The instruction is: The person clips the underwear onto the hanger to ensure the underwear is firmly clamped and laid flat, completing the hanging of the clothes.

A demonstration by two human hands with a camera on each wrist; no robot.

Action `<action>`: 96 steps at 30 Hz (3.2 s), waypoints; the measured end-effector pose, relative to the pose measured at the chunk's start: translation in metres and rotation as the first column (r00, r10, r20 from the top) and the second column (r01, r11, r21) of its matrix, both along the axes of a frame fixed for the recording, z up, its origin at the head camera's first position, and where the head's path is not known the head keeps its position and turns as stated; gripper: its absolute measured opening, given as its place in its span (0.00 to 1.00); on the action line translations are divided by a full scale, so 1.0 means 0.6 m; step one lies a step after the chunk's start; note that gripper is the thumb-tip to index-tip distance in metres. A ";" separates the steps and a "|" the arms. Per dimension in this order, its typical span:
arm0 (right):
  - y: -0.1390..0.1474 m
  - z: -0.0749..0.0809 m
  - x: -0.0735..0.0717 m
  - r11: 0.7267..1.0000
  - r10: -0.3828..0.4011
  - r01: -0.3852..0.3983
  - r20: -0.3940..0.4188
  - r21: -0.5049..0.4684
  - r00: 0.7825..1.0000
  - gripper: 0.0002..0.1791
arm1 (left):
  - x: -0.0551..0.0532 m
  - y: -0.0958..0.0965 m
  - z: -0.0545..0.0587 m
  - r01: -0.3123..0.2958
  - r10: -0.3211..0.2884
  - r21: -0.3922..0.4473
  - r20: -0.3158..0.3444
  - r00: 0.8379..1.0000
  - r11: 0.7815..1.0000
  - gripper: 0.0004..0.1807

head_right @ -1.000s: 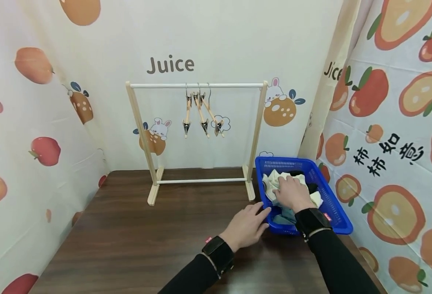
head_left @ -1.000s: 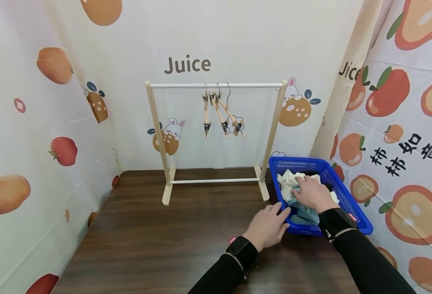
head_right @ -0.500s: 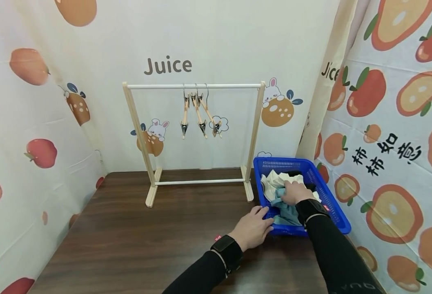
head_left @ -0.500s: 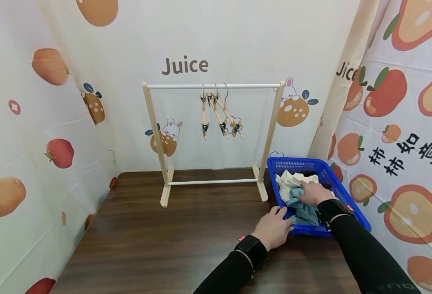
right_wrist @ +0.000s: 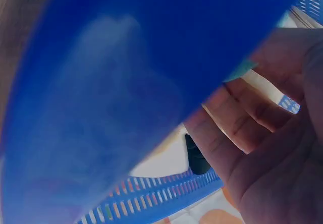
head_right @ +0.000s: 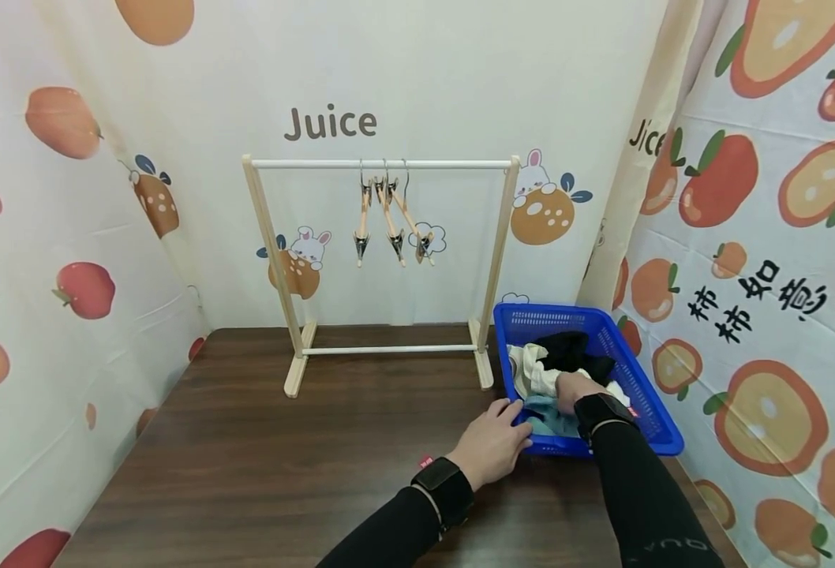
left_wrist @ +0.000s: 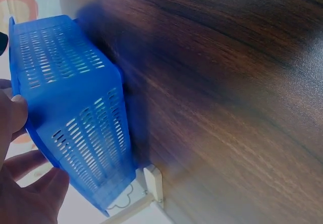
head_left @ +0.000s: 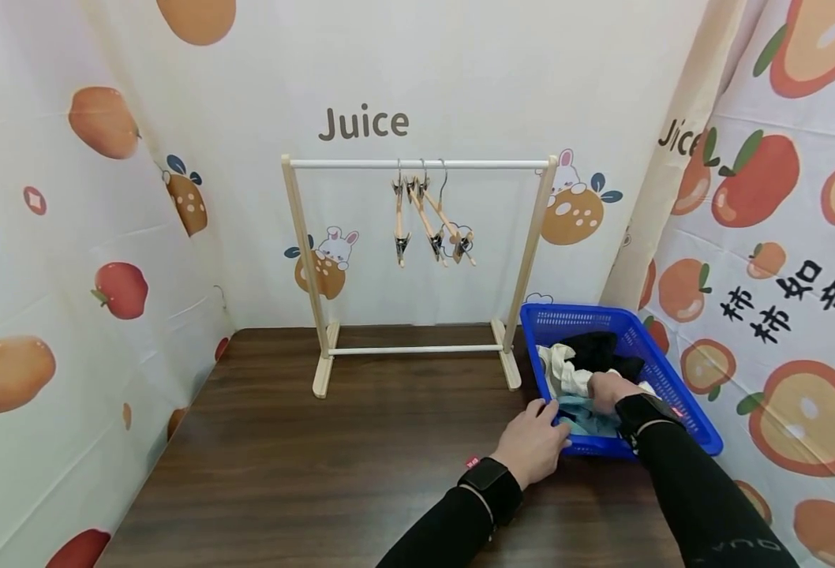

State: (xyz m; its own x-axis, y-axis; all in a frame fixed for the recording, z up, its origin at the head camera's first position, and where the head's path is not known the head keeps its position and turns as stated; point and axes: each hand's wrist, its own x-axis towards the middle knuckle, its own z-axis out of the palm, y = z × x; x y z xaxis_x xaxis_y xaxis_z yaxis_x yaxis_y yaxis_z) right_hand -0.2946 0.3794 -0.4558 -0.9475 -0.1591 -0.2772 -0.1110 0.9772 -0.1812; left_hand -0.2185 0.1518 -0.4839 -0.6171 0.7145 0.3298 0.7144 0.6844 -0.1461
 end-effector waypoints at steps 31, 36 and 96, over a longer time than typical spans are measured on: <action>-0.093 0.177 0.061 0.915 -0.095 -0.083 -0.411 -0.394 0.907 0.05 | -0.013 -0.019 0.030 -0.103 -0.077 0.342 0.473 0.878 0.934 0.28; -0.129 0.205 0.077 0.888 -0.085 -0.133 -0.442 -0.441 0.893 0.06 | -0.029 -0.032 0.042 -0.267 -0.200 0.588 0.608 0.768 0.764 0.32; -0.368 0.050 0.104 0.623 -0.132 -0.125 -0.261 -0.772 0.956 0.24 | -0.066 -0.249 0.146 -0.544 -0.395 0.839 0.497 0.772 -0.008 0.07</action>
State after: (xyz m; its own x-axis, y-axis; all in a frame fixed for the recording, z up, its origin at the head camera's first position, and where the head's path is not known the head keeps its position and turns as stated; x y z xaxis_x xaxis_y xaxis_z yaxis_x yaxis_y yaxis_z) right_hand -0.2320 0.1588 -0.4258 -0.9597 -0.1874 0.2097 -0.2759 0.4843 -0.8303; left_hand -0.2579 0.0022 -0.3961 -0.9735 -0.0650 0.2193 0.2269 -0.1538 0.9617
